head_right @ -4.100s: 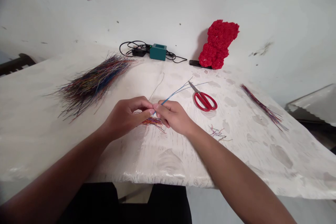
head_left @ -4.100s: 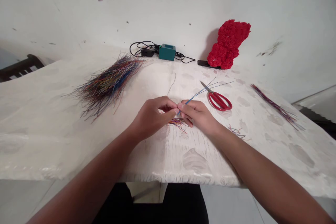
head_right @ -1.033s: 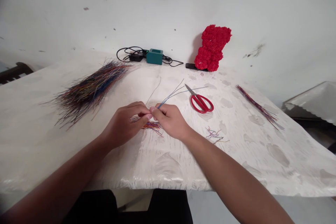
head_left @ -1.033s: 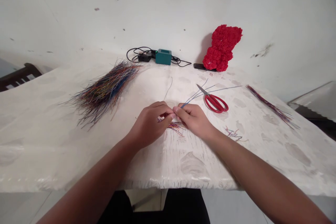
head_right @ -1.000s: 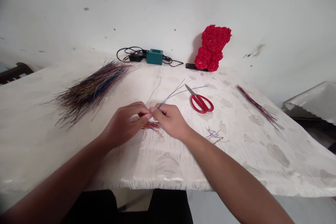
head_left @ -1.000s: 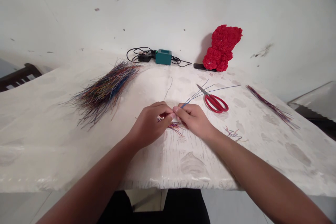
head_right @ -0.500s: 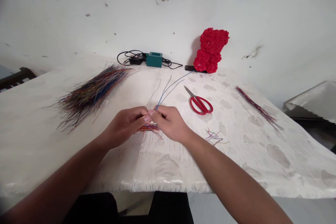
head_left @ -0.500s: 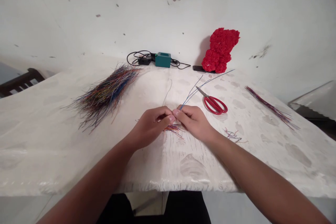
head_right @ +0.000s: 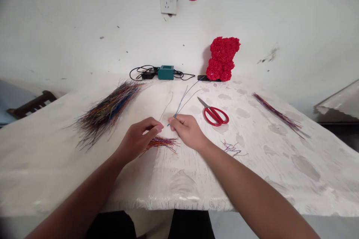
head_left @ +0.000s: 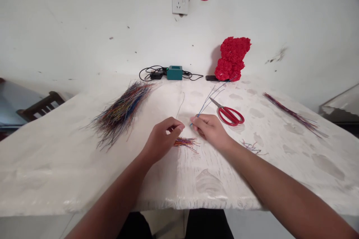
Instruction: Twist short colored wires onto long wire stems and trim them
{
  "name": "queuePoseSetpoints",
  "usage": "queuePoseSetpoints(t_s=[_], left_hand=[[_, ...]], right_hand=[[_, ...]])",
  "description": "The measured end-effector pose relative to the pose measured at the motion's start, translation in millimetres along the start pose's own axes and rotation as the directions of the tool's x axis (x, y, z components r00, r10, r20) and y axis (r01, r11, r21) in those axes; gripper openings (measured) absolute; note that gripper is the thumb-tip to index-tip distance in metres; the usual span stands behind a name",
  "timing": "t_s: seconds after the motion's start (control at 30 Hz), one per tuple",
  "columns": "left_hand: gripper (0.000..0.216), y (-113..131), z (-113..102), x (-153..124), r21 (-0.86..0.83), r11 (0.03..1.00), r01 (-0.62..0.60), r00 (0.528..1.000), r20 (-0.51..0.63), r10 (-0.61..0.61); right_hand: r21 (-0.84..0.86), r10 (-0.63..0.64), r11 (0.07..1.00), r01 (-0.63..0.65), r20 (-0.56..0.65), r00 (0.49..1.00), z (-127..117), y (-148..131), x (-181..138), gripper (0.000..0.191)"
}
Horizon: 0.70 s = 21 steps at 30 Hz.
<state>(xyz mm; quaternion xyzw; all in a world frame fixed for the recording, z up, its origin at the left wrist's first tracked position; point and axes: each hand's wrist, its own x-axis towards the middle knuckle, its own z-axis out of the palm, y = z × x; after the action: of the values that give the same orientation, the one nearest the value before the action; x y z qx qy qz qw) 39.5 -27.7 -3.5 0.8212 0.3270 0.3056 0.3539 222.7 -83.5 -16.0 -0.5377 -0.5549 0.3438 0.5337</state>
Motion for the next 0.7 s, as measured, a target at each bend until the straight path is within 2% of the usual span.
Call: queuePoseSetpoints(t_s=[0.07,0.13,0.23,0.3,0.5,0.7], left_hand=[[0.017,-4,-4,5,0.069,0.997,0.028,0.998,-0.06,-0.024],[0.017,-8,-8,13,0.206,0.977,0.057,0.997,-0.07,-0.044],[0.018,-14,-15,26,0.49,0.869,0.066,0.998,-0.02,-0.065],[0.018,-16,-19,35,0.608,0.792,0.055,0.997,0.012,-0.079],[0.015,-17,-19,52,0.736,0.677,0.012,0.984,0.114,-0.141],[0.016,-14,-17,52,0.76,0.65,-0.02,0.981,0.141,-0.134]], right_hand=[[0.019,0.004,1.0,-0.002,-0.081,0.997,-3,0,2,0.04],[0.015,0.012,1.0,-0.01,-0.133,0.991,-6,-1,4,0.041],[0.011,0.012,1.0,-0.011,-0.155,0.988,-8,-1,4,0.04],[0.005,0.011,1.0,-0.01,-0.155,0.988,-8,-1,5,0.04],[-0.012,0.005,1.0,-0.007,-0.143,0.99,-7,1,6,0.04],[-0.006,-0.005,1.0,0.004,-0.128,0.992,-7,-2,5,0.04]])
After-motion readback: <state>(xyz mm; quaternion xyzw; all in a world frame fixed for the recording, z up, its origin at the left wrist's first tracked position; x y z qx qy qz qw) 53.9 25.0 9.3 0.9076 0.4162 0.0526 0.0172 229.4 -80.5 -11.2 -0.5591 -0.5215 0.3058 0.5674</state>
